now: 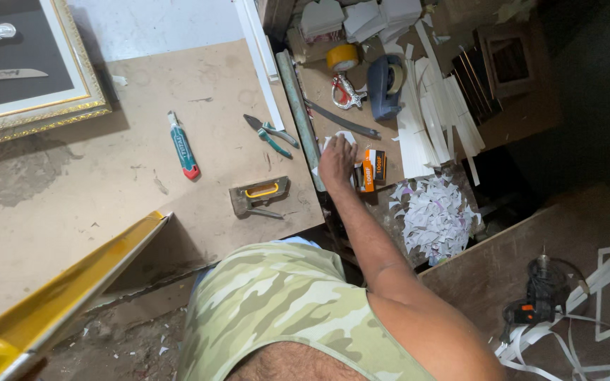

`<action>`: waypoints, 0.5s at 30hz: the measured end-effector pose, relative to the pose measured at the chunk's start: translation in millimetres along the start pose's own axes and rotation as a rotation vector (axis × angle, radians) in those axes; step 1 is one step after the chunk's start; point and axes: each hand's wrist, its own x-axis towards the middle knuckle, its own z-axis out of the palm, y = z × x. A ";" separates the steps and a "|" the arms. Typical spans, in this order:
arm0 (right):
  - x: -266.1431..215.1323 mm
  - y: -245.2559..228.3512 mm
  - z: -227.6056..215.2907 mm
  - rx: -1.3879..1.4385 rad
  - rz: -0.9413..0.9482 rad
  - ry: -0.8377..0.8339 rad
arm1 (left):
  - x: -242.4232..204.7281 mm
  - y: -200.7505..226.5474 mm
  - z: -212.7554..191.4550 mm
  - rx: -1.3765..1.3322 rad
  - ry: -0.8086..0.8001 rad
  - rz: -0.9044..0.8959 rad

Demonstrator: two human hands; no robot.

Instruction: The person assembles a picture frame by applying yellow tape to the edges of a rectangular board, cutting the tape with a utility knife, and attaching white corner pieces. The person repeats this process for multiple frames in a workshop setting.

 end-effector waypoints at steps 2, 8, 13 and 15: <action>1.9 24.1 8.0 0.089 0.103 -0.246 | 12.2 -0.8 4.3 -0.020 0.026 -0.019; 6.3 56.8 20.0 0.219 0.039 -0.342 | 21.3 13.3 -0.3 -0.066 0.071 -0.024; 22.2 75.3 7.4 0.399 0.078 -0.404 | 20.7 5.5 -27.9 -0.045 0.150 -0.103; 31.7 65.9 -14.4 0.205 0.057 -0.393 | 23.2 -1.0 -44.7 -0.020 0.192 -0.158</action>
